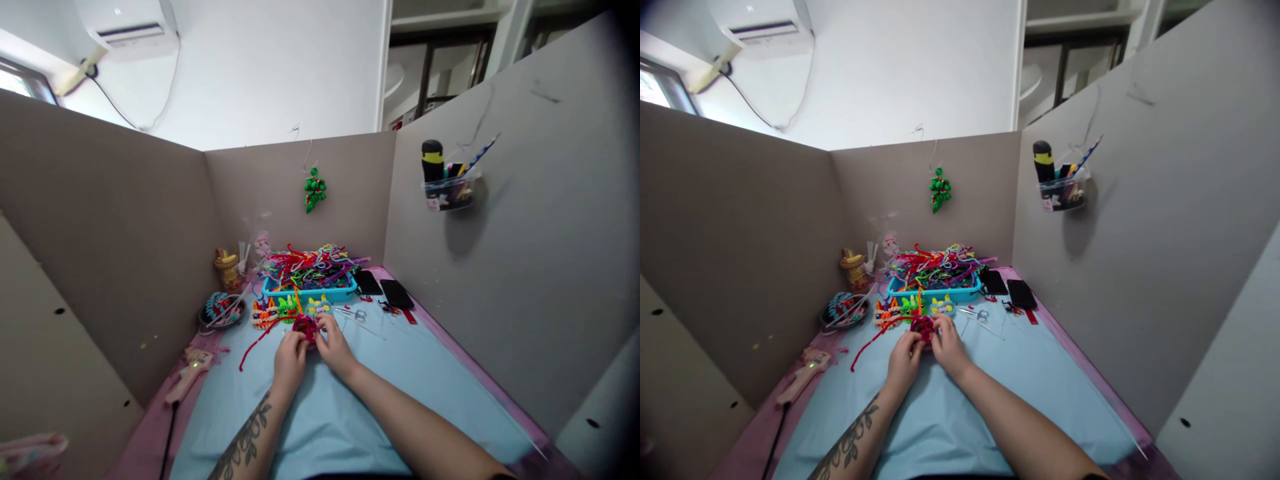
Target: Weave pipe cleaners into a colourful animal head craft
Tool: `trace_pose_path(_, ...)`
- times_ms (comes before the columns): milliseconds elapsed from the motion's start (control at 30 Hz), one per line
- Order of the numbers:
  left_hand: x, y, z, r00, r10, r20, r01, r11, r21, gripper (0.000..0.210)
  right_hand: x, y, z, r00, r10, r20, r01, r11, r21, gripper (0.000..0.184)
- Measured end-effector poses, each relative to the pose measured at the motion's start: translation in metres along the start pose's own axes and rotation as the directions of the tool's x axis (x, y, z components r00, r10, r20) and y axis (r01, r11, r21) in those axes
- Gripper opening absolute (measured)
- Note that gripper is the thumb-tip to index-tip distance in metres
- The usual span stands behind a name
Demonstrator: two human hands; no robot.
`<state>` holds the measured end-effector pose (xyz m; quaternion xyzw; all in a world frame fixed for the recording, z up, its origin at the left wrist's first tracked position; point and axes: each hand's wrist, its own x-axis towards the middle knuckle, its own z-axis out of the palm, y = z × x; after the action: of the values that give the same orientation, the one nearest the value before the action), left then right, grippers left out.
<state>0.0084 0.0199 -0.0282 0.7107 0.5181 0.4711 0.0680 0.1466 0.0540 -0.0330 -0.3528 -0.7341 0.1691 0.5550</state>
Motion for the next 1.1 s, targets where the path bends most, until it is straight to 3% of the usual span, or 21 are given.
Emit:
trace_pose_path(133, 0.0, 0.001, 0.001, 1.0, -0.007, 0.0, 0.007, 1.0, 0.007, 0.016, 0.0, -0.007, -0.006, 0.993, -0.11, 0.049, 0.117, 0.981, -0.156, 0.021)
trace_pose_path(333, -0.002, 0.003, 0.001, 1.0, -0.003, 0.003, 0.003, 1.0, -0.012, 0.018, 0.0, -0.014, -0.005, 0.995, -0.094, 0.02, 0.096, 0.967, -0.236, 0.024)
trace_pose_path(433, -0.003, 0.003, 0.001, 1.0, 0.003, 0.023, -0.003, 1.0, -0.029, 0.017, 0.0, -0.011, 0.001, 1.0, -0.007, 0.007, 0.008, 0.99, -0.142, 0.019)
trace_pose_path(567, -0.001, -0.001, 0.001, 0.998, -0.065, -0.015, 0.064, 0.994, -0.086, 0.016, 0.002, -0.008, 0.003, 0.987, 0.161, 0.019, -0.162, 0.981, 0.102, 0.009)
trace_pose_path(700, 0.003, -0.006, 0.001, 0.981, -0.188, -0.05, 0.172, 0.959, -0.227, 0.018, 0.001, -0.01, -0.003, 0.984, 0.175, 0.033, -0.178, 0.964, 0.199, 0.006)
trace_pose_path(800, 0.005, -0.009, 0.0, 0.955, -0.293, -0.05, 0.258, 0.902, -0.346, 0.019, -0.003, -0.014, -0.01, 0.997, 0.073, 0.017, -0.074, 0.991, 0.109, 0.009)
trace_pose_path(900, 0.006, -0.009, -0.001, 0.909, -0.416, 0.0, 0.37, 0.808, -0.459, 0.021, -0.009, -0.019, -0.013, 0.982, -0.169, 0.089, 0.162, 0.984, 0.076, 0.016)
trace_pose_path(1000, 0.007, -0.01, 0.0, 0.865, -0.496, 0.079, 0.447, 0.688, -0.571, 0.022, -0.015, -0.023, -0.009, 0.884, -0.401, 0.241, 0.4, 0.915, 0.053, 0.025)
trace_pose_path(1100, 0.006, -0.012, 0.001, 0.834, -0.526, 0.168, 0.487, 0.557, -0.672, 0.023, -0.018, -0.026, -0.002, 0.794, -0.486, 0.366, 0.536, 0.843, -0.045, 0.024)
